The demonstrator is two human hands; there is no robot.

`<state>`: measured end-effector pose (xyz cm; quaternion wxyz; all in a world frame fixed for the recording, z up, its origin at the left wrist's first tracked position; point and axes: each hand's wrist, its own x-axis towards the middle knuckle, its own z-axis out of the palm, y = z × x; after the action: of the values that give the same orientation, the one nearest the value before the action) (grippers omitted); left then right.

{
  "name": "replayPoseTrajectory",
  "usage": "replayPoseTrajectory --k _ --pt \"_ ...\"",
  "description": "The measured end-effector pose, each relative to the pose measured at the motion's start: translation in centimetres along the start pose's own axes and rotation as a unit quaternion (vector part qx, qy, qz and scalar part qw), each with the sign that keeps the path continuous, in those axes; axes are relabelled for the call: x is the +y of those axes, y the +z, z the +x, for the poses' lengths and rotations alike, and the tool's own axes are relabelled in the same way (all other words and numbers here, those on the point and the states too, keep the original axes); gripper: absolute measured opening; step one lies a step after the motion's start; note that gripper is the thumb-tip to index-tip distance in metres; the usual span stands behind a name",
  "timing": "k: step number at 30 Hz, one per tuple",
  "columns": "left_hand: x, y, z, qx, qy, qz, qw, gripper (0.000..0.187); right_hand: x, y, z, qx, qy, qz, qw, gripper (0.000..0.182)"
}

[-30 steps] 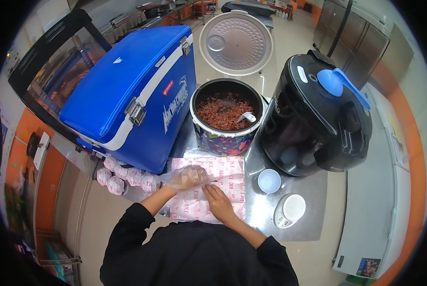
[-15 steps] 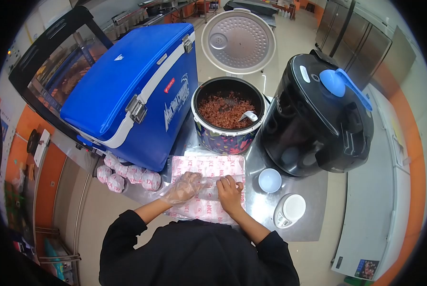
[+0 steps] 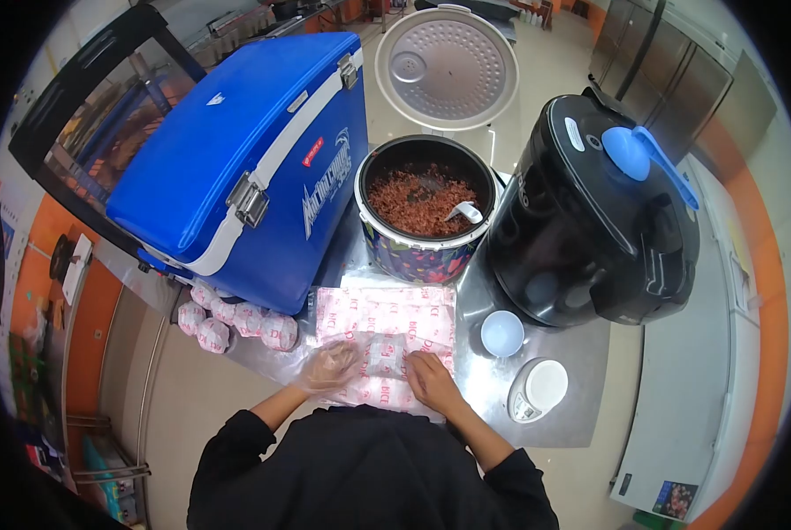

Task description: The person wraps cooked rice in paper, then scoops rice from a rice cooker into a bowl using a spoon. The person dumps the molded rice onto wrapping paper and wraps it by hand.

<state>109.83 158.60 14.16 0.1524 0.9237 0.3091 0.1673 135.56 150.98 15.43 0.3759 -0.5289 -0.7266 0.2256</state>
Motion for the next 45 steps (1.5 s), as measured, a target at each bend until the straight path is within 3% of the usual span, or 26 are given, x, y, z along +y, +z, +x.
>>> replayPoseTrajectory --k 3,7,10,12,13,14,15,16,17,18,20,21,22,24,26,30,32,36,38,40,42,45 --pt "1.0 -1.8 -0.3 -0.011 0.029 -0.018 0.999 0.032 -0.5 -1.4 -0.6 -0.032 -0.041 -0.06 0.997 0.032" --pt "-0.8 1.3 -0.9 -0.004 0.03 -0.048 0.998 0.025 1.6 -0.3 -1.0 -0.065 -0.048 -0.118 0.99 0.028" --pt "-2.2 2.6 -1.1 -0.045 -0.045 -0.053 0.997 0.018 2.3 -0.1 0.0 -0.098 0.016 -0.116 0.988 0.02" --pt "-3.6 4.4 -0.8 0.0 0.019 0.0 1.0 0.017 1.9 -0.4 2.0 -0.126 0.184 -0.092 0.97 0.013" --pt "-3.6 4.3 -0.3 0.016 0.04 0.018 0.999 0.017 2.4 0.0 2.7 -0.117 0.236 -0.098 0.96 0.023" --pt "-3.6 4.3 0.5 -0.047 -0.03 0.065 0.996 0.021 2.3 0.2 3.3 -0.118 0.235 -0.1 0.96 0.023" --pt "-3.0 3.1 1.8 -0.109 -0.101 0.112 0.983 0.027 2.0 0.5 3.9 -0.06 0.213 -0.176 0.959 0.032" --pt "-2.3 1.6 3.1 -0.107 -0.103 0.113 0.982 0.027 2.0 0.7 4.6 -0.001 0.186 -0.25 0.95 0.04" --pt "-1.5 0.0 4.4 -0.07 -0.144 0.101 0.982 0.034 2.3 0.5 5.4 -0.002 0.183 -0.25 0.951 0.04" --pt "-1.2 -0.9 5.1 -0.035 -0.185 0.089 0.978 0.042 2.8 0.2 6.2 -0.066 0.195 -0.247 0.947 0.044" --pt "-3.9 1.4 5.0 -0.059 -0.172 0.104 0.978 0.046 3.4 -0.2 7.2 -0.192 0.217 -0.239 0.927 0.052" --pt "-4.4 1.5 5.2 -0.104 -0.15 0.055 0.982 0.044 3.2 -0.2 7.3 -0.194 0.215 -0.241 0.927 0.052" --pt "-4.8 1.6 5.2 -0.149 -0.127 0.006 0.981 0.042 3.0 -0.3 7.2 -0.233 0.211 -0.216 0.924 0.043" --pt "-3.4 1.3 5.0 -0.14 -0.11 0.033 0.984 0.037 2.3 0.4 6.4 -0.276 0.204 -0.191 0.919 0.035" --pt "-1.7 0.8 4.1 -0.137 -0.093 0.057 0.985 0.033 0.7 2.4 3.1 -0.088 0.119 -0.247 0.958 0.02" --pt "1.4 0.8 1.1 -0.044 -0.059 0.094 0.993 0.019 -0.8 2.9 -0.3 -0.014 0.036 -0.26 0.965 0.016" --pt "0.3 1.4 0.0 -0.025 -0.021 -0.017 0.999 0.011 -0.6 2.3 -1.0 -0.026 0.0 -0.219 0.975 0.02" --pt "1.0 -3.8 2.3 -0.057 0.004 -0.073 0.996 0.015 -0.5 1.7 -1.3 -0.032 0.041 -0.144 0.988 0.017" --pt "2.1 -7.0 4.2 -0.229 -0.078 0.018 0.97 0.025 1.5 1.7 -0.6 -0.126 0.162 -0.085 0.975 0.013" --pt "-4.8 2.1 1.7 -0.197 0.062 0.006 0.978 0.031 2.0 0.7 0.6 -0.127 0.154 -0.081 0.977 0.013" --pt "-2.3 -1.9 3.7 -0.208 -0.187 -0.116 0.953 0.028 2.1 0.8 1.0 -0.126 0.151 -0.074 0.978 0.014" --pt "-5.7 1.2 3.8 -0.191 -0.116 -0.151 0.963 0.029 0.4 1.5 1.4 -0.042 0.203 -0.115 0.971 0.014"
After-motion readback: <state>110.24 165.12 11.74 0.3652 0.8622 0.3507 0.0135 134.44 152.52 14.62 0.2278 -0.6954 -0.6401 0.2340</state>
